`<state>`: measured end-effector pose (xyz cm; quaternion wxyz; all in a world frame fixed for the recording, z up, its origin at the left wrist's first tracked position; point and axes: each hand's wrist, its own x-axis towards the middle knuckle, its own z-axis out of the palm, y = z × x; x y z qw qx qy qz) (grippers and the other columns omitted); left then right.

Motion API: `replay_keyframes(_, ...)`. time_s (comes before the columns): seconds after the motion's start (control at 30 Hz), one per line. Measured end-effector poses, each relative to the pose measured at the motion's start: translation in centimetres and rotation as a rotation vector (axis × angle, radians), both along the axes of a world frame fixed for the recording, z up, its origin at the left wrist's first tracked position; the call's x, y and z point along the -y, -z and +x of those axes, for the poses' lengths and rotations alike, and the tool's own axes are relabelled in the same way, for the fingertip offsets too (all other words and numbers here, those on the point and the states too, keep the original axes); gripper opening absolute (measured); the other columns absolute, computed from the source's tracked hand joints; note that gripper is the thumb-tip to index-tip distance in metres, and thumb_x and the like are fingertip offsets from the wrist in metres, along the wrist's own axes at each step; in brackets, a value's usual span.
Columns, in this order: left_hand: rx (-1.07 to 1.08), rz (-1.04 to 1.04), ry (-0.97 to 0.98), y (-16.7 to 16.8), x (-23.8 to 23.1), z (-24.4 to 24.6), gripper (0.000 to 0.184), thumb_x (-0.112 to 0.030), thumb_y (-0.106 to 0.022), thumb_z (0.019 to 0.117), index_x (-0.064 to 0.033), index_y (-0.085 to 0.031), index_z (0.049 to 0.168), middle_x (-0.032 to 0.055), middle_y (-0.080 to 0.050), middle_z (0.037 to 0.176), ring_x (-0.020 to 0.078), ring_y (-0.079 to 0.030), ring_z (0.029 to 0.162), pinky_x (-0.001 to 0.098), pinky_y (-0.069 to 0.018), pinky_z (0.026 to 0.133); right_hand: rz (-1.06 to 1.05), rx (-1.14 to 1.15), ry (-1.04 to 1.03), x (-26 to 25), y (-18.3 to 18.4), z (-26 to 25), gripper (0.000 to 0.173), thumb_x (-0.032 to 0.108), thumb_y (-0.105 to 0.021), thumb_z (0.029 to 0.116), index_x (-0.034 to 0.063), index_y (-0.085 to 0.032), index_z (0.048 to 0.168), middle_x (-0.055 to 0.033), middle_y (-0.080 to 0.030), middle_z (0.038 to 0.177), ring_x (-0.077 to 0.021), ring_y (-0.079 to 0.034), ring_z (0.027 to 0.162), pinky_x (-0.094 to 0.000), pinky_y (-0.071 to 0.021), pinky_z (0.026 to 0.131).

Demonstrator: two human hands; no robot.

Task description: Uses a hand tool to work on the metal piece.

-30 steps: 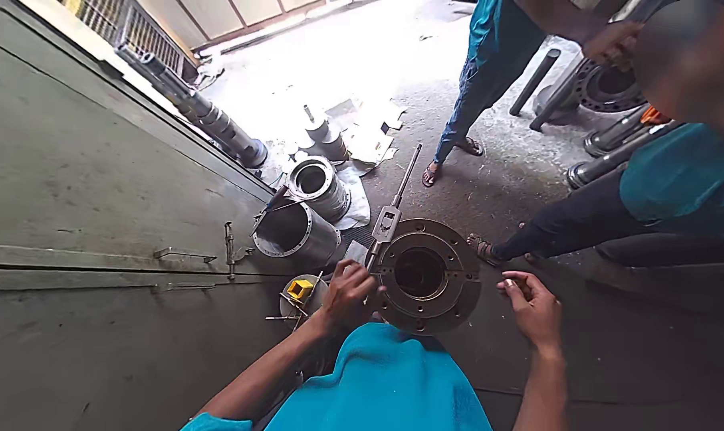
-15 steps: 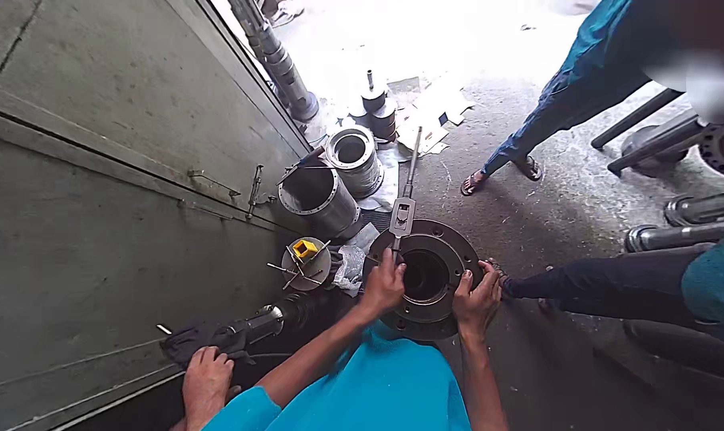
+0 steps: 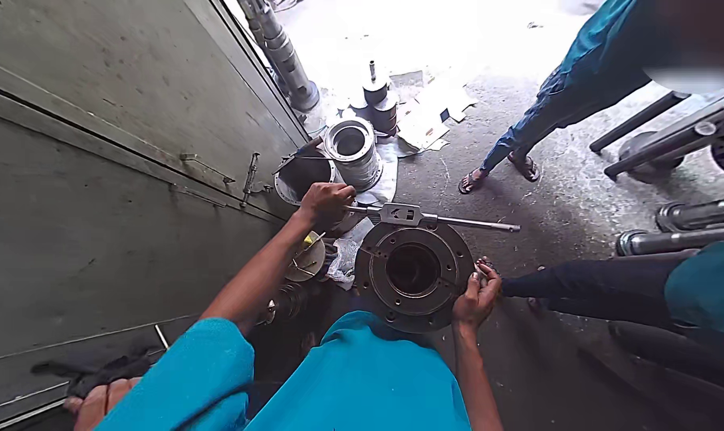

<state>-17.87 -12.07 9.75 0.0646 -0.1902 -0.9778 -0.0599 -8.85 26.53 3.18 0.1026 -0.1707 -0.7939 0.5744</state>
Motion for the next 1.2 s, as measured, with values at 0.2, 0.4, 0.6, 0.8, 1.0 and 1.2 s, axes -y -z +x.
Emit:
replay_keyframes(0.2, 0.348, -0.146, -0.045, -1.4, 0.2, -3.2, 0.022, -0.033, -0.060, 0.0975, -0.0150, -0.069, 0.105, 0.0104, -0.072, 0.097, 0.0349, -0.071, 0.088, 0.0586, -0.0529, 0.069, -0.091, -0.135, -0.065, -3.4, -3.2, -3.5, 0.049, 0.022, -0.033, 0.1057, -0.0076, -0.039, 0.145, -0.0207, -0.056, 0.135, -0.0187, -0.063, 0.110, -0.0342, -0.0545, 0.089)
replay_keyframes(0.4, 0.343, 0.025, -0.510, -1.5, -3.6, 2.9, 0.033, -0.043, -0.071, 0.0858, -0.0223, -0.072, 0.112, 0.0147, -0.074, 0.091, 0.0405, -0.071, 0.085, 0.0651, -0.0520, 0.068, 0.696, -0.221, -0.553, -2.7, -6.5, -13.6, 0.047, 0.032, -0.033, 0.1092, 0.0073, -0.072, 0.117, -0.0182, -0.059, 0.139, -0.0423, -0.051, 0.130, -0.0606, -0.0356, 0.111)
replay_keyframes(0.6, 0.349, 0.302, -0.568, -2.4, -8.8, 12.0, 0.050, -0.060, -0.053, 0.0991, -0.0159, -0.070, 0.115, 0.0114, -0.070, 0.085, 0.0337, -0.069, 0.075, 0.0594, -0.0532, 0.064, 0.701, -0.244, -0.754, 1.7, -5.2, -23.4, 0.054, 0.033, -0.025, 0.1106, 0.0028, -0.069, 0.118, -0.0231, -0.054, 0.143, -0.0455, -0.051, 0.131, -0.0616, -0.0367, 0.110)
replay_keyframes(0.8, 0.067, 0.424, -0.873, -0.7, -8.4, 10.2, 0.059, -0.044, -0.026, 0.1087, -0.0103, -0.072, 0.093, 0.0144, -0.069, 0.076, 0.0374, -0.070, 0.072, 0.0601, -0.0515, 0.059, 0.828, -0.135, -0.713, 1.1, -6.2, -22.4, 0.055, 0.036, -0.026, 0.1093, 0.0007, -0.067, 0.119, -0.0270, -0.056, 0.137, -0.0494, -0.049, 0.131, -0.0691, -0.0405, 0.100)
replay_keyframes(1.0, 0.182, 1.041, -0.779, 0.2, -2.8, -7.7, 0.052, -0.028, -0.026, 0.1109, 0.0019, -0.068, 0.110, 0.0127, -0.068, 0.087, 0.0228, -0.064, 0.076, 0.0460, -0.0544, 0.076, 0.854, 0.321, -0.915, -3.4, -11.9, -5.1, 0.049, 0.035, -0.037, 0.1084, 0.0013, -0.072, 0.102, -0.0243, -0.070, 0.084, -0.0462, -0.070, 0.084, -0.0679, -0.0510, 0.074)
replay_keyframes(1.2, 0.290, 0.846, 0.215, -5.8, -18.4, -12.4, 0.041, -0.013, -0.038, 0.1094, 0.0213, -0.061, 0.112, 0.0332, -0.067, 0.095, 0.0334, -0.068, 0.081, 0.0359, -0.0556, 0.075, 0.123, 0.416, -1.420, 13.1, -8.5, 4.0, 0.032, 0.029, -0.046, 0.1087, 0.0095, -0.067, 0.122, -0.0107, -0.074, 0.095, -0.0290, -0.073, 0.091, -0.0573, -0.0558, 0.082)
